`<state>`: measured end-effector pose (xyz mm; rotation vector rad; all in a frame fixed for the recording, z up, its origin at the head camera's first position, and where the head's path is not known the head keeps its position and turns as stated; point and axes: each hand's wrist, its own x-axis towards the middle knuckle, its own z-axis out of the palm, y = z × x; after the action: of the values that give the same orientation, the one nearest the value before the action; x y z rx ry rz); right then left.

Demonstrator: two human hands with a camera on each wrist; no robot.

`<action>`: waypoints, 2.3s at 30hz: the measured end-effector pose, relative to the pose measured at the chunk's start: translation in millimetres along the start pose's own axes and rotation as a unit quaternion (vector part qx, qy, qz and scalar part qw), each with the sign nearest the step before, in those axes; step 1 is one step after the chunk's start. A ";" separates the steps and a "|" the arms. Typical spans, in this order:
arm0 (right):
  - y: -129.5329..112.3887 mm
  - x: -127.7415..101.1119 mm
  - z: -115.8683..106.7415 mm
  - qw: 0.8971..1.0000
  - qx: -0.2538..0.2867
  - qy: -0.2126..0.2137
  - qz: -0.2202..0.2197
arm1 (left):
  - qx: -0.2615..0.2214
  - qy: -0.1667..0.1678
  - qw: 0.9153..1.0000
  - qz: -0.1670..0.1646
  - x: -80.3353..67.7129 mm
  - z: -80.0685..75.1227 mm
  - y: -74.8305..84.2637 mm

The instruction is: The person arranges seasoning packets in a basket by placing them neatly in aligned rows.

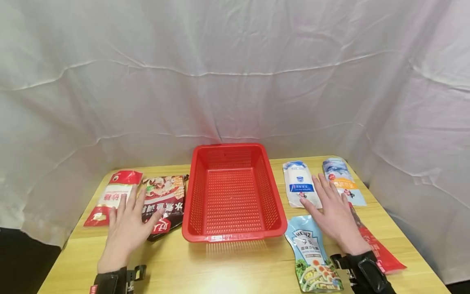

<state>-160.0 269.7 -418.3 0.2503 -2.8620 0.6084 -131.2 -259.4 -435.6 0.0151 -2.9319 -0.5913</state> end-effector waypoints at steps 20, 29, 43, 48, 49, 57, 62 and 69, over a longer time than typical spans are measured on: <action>-78.1 12.7 14.8 0.968 0.222 -0.099 0.069 | -0.086 -0.021 0.991 -0.104 10.8 -10.7 -10.0; -80.2 17.6 20.8 0.963 0.232 -0.113 0.075 | -0.104 -0.065 0.975 -0.185 19.4 -3.3 -16.1; -84.2 20.7 18.3 0.966 0.208 -0.134 0.077 | -0.083 -0.087 0.971 -0.208 21.4 10.6 -17.2; -86.7 23.8 17.7 0.966 0.204 -0.138 0.079 | -0.076 -0.094 0.969 -0.216 22.7 11.5 -14.8; -86.9 23.9 17.6 0.966 0.204 -0.139 0.079 | -0.074 -0.094 0.969 -0.216 22.7 11.8 -14.4; -86.0 22.3 17.1 0.966 0.203 -0.136 0.081 | -0.050 -0.086 0.973 -0.210 22.0 19.5 -9.0; -86.7 22.7 17.0 0.965 0.206 -0.137 0.084 | -0.021 -0.100 0.974 -0.203 22.5 21.8 -6.3; -87.4 22.9 16.6 0.966 0.205 -0.136 0.085 | -0.017 -0.104 0.976 -0.193 23.0 23.5 -6.2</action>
<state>-166.8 181.3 -394.4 0.1587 -3.0070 1.2969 -157.6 -257.0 -456.1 0.5644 -3.1397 -0.7354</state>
